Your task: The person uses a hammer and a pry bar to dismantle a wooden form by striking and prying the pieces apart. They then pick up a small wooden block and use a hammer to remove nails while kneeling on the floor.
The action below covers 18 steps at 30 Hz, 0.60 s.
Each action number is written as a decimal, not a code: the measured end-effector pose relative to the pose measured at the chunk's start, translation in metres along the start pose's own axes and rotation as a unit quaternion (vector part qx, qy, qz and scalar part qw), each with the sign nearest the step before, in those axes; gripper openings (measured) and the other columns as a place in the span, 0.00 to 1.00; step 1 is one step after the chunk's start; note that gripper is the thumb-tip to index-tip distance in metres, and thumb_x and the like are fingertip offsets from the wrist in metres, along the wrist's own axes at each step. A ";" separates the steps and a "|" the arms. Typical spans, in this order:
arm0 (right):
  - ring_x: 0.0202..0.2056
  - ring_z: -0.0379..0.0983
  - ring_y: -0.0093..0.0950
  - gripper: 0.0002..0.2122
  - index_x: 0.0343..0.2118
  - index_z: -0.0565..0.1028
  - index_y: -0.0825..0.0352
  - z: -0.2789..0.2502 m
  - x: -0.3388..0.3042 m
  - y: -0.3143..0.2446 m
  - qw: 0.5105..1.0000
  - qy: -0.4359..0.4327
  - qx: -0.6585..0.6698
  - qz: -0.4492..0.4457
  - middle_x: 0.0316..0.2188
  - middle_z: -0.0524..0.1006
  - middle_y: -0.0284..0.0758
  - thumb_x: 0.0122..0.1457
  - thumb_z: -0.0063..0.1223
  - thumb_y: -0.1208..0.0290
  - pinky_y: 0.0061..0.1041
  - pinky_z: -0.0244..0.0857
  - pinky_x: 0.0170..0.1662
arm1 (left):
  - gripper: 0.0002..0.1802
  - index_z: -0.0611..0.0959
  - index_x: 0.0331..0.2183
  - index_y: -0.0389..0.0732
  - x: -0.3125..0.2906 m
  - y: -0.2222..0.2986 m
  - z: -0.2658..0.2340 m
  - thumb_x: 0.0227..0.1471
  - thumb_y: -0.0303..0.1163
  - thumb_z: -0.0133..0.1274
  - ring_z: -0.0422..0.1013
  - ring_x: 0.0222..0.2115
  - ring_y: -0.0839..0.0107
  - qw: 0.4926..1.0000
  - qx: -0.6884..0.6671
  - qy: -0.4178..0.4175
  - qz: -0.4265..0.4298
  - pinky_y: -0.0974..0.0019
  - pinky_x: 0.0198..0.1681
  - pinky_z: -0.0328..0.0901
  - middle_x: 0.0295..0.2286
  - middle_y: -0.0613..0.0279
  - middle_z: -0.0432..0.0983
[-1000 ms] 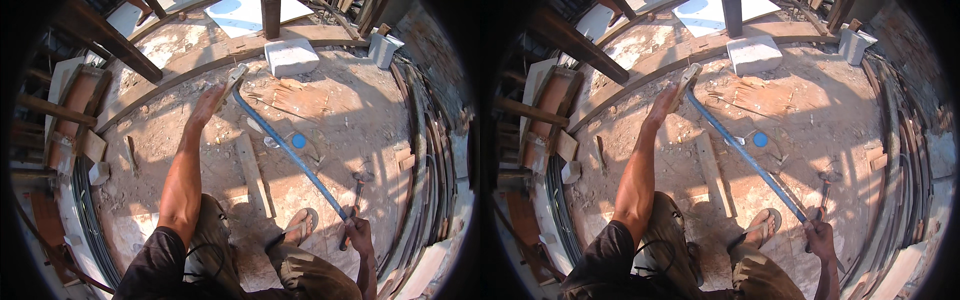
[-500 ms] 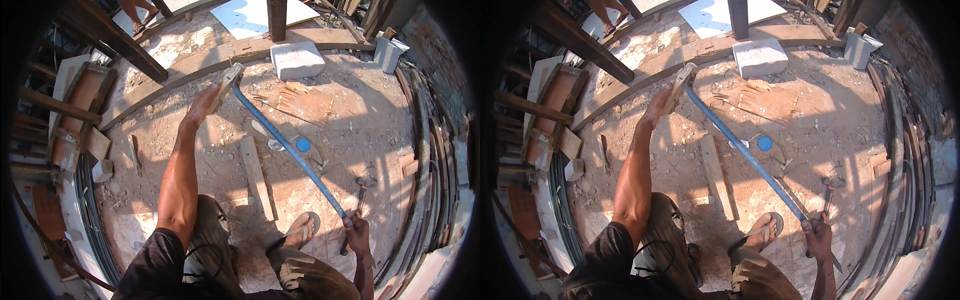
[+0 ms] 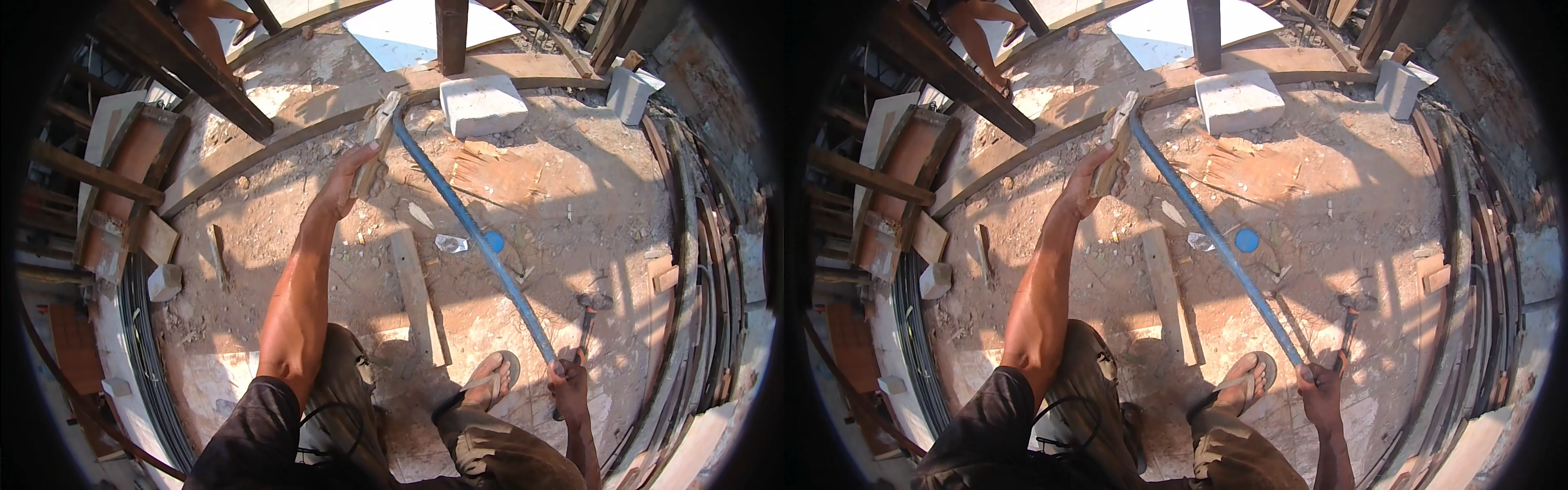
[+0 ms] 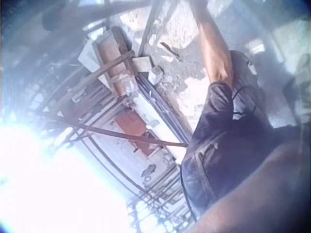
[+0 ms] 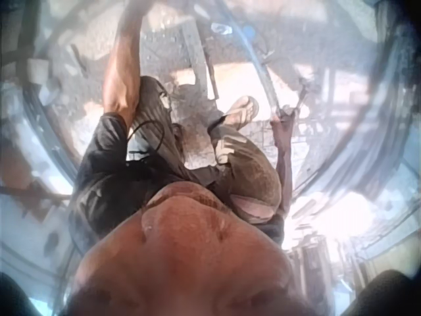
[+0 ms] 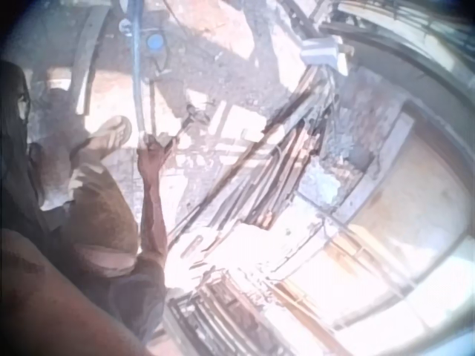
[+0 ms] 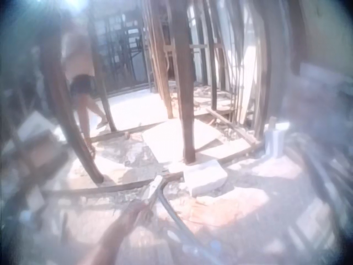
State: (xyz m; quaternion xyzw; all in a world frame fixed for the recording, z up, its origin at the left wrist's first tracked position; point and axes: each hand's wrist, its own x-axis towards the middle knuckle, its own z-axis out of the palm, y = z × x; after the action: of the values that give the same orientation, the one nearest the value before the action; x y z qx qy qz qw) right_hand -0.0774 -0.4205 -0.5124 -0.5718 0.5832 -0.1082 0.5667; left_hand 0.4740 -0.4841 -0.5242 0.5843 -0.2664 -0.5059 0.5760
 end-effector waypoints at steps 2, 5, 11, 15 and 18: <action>0.17 0.56 0.14 0.23 0.18 0.67 0.62 0.008 -0.007 -0.011 0.996 -0.011 0.062 0.070 0.15 0.63 0.21 0.66 0.56 0.53 0.22 0.52 0.22 | 0.28 0.77 0.45 0.41 0.000 0.017 0.012 0.58 0.57 0.56 0.72 0.19 0.76 1.000 0.018 -0.010 0.002 0.73 0.19 0.63 0.26 0.63 0.75; 0.18 0.56 0.13 0.21 0.19 0.69 0.62 0.009 -0.012 -0.009 0.996 0.001 0.061 0.060 0.15 0.64 0.22 0.66 0.55 0.56 0.20 0.50 0.21 | 0.21 0.80 0.38 0.40 -0.004 0.024 0.034 0.57 0.49 0.61 0.67 0.14 0.77 0.996 -0.049 0.070 0.015 0.73 0.14 0.59 0.21 0.63 0.74; 0.17 0.56 0.13 0.20 0.20 0.70 0.62 0.015 -0.028 -0.032 0.992 -0.006 0.083 0.096 0.15 0.65 0.22 0.67 0.54 0.57 0.19 0.49 0.20 | 0.25 0.78 0.42 0.42 0.006 0.018 0.045 0.59 0.56 0.56 0.67 0.16 0.78 0.993 -0.081 0.083 -0.001 0.75 0.16 0.60 0.23 0.66 0.72; 0.18 0.56 0.13 0.21 0.19 0.70 0.63 0.006 -0.043 -0.030 0.992 0.019 0.049 0.111 0.14 0.65 0.22 0.68 0.53 0.56 0.20 0.50 0.21 | 0.26 0.78 0.43 0.42 0.013 -0.011 0.055 0.59 0.57 0.55 0.68 0.16 0.77 0.993 -0.100 0.052 -0.017 0.75 0.16 0.62 0.22 0.67 0.72; 0.20 0.55 0.15 0.21 0.18 0.70 0.67 -0.022 -0.066 -0.047 0.990 0.099 -0.059 0.084 0.14 0.63 0.23 0.66 0.57 0.60 0.25 0.49 0.22 | 0.31 0.77 0.48 0.41 0.014 -0.085 0.078 0.62 0.60 0.49 0.75 0.24 0.72 0.994 -0.078 0.038 -0.063 0.70 0.26 0.71 0.29 0.60 0.78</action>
State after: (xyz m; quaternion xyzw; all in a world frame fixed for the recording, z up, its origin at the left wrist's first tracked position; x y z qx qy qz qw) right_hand -0.0888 -0.3950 -0.4325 -0.5395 0.6880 -0.0814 0.4785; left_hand 0.3859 -0.5119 -0.5945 0.5721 -0.1668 -0.5382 0.5960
